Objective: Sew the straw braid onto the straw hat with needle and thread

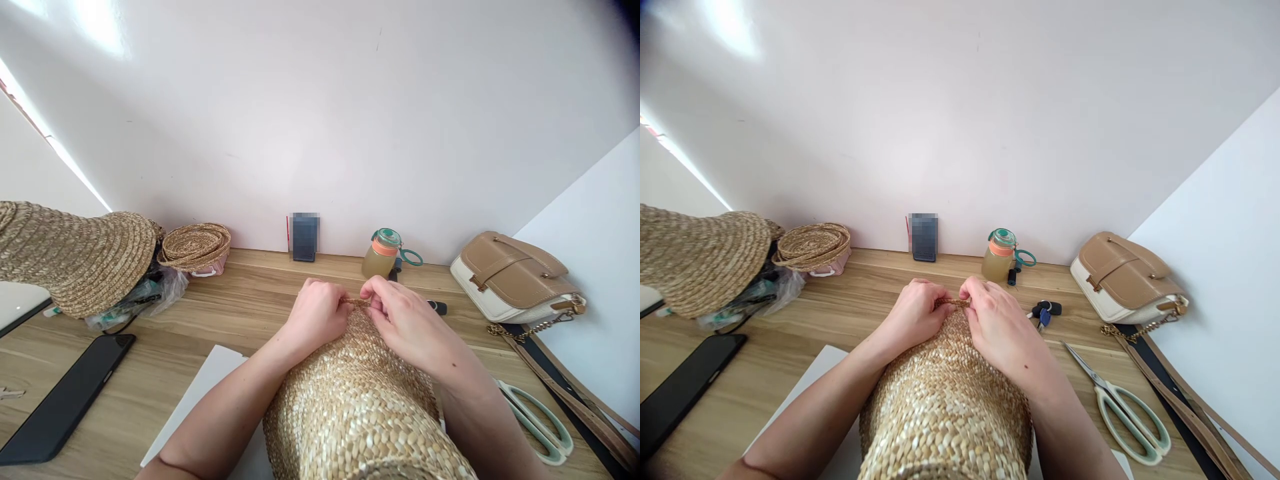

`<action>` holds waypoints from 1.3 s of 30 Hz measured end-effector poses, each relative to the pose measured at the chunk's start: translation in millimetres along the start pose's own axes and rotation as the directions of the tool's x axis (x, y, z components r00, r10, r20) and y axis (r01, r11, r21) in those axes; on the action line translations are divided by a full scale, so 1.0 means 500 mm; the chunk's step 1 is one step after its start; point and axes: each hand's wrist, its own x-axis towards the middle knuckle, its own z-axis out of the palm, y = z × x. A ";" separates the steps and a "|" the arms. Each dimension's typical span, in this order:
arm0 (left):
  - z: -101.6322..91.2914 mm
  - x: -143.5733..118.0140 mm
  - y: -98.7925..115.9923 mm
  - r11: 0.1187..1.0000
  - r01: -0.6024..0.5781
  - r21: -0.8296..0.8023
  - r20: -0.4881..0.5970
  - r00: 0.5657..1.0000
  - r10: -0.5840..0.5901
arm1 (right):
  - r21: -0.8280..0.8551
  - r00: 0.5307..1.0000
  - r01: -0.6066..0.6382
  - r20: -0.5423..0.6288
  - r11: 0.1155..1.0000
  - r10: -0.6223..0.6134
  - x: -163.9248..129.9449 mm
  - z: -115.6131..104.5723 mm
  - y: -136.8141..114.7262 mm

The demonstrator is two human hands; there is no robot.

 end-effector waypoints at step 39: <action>-0.029 -0.007 0.018 0.968 -0.080 -0.239 -0.059 0.996 0.068 | 0.588 0.984 0.140 0.004 0.797 -0.176 -0.027 -0.111 0.133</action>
